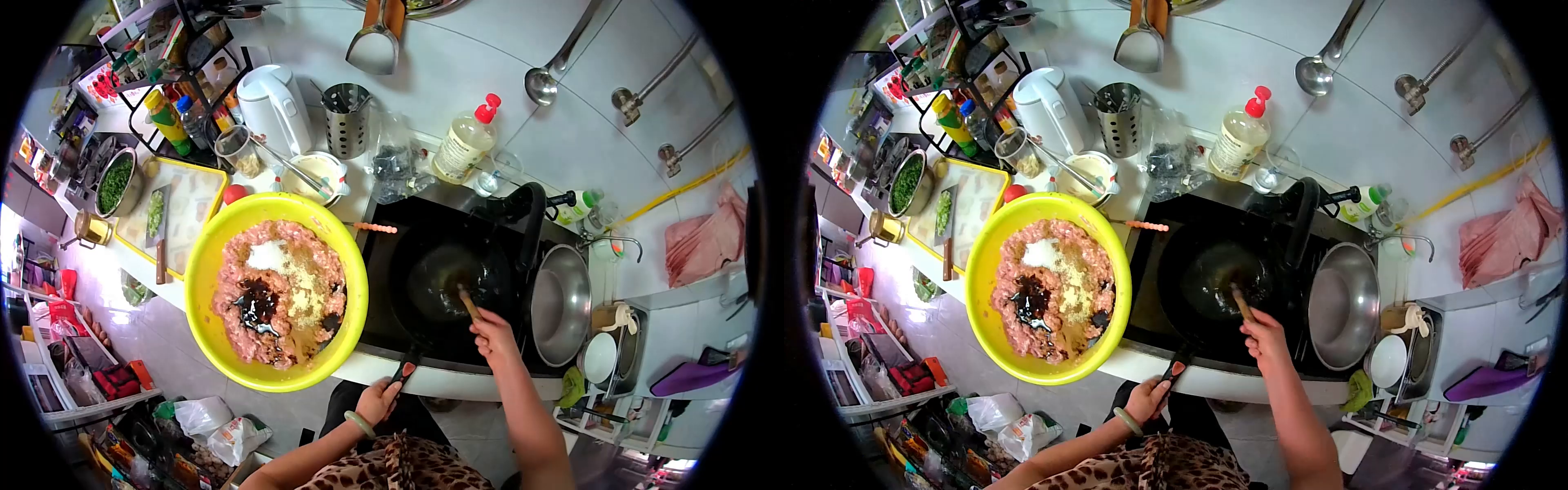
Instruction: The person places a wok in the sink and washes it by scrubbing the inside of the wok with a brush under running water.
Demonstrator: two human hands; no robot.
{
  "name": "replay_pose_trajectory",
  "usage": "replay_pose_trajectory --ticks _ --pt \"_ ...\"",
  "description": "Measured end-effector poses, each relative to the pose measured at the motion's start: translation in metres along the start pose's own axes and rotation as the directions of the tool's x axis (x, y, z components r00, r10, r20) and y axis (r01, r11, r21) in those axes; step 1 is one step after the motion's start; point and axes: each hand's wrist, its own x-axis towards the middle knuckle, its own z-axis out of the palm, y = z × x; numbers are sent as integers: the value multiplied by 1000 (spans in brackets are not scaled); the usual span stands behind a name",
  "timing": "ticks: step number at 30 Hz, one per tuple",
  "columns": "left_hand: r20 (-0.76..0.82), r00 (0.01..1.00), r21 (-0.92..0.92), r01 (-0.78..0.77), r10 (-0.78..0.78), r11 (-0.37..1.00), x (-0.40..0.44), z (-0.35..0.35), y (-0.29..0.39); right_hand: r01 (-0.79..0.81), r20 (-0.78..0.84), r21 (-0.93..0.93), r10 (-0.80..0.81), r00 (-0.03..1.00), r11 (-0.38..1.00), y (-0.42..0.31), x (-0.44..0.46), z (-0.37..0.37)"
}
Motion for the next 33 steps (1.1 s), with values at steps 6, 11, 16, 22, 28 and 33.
replay_pose_trajectory --ticks 6,11,16,22,28,33 --pt "-31 1000 52 -1 2 999 -2 -3 1 411 240 -665 -343 908 623 -108 61 0" --pt "-11 999 44 -34 34 998 0 -10 2 214 144 -904 -208 967 370 -106 30 -63" --pt "5 1000 91 -23 23 996 -2 -10 11 205 182 -911 -97 979 358 -117 5 -23" --pt "-24 999 92 -31 33 995 0 -12 7 108 226 -916 -275 934 -386 -161 14 -20" --pt "-8 1000 91 -4 5 996 -2 -16 13 201 428 -784 -277 861 -587 -105 -51 -21" --pt "-13 1000 30 -12 12 999 -1 -12 14 246 553 -635 -208 806 -732 -95 -16 -25"
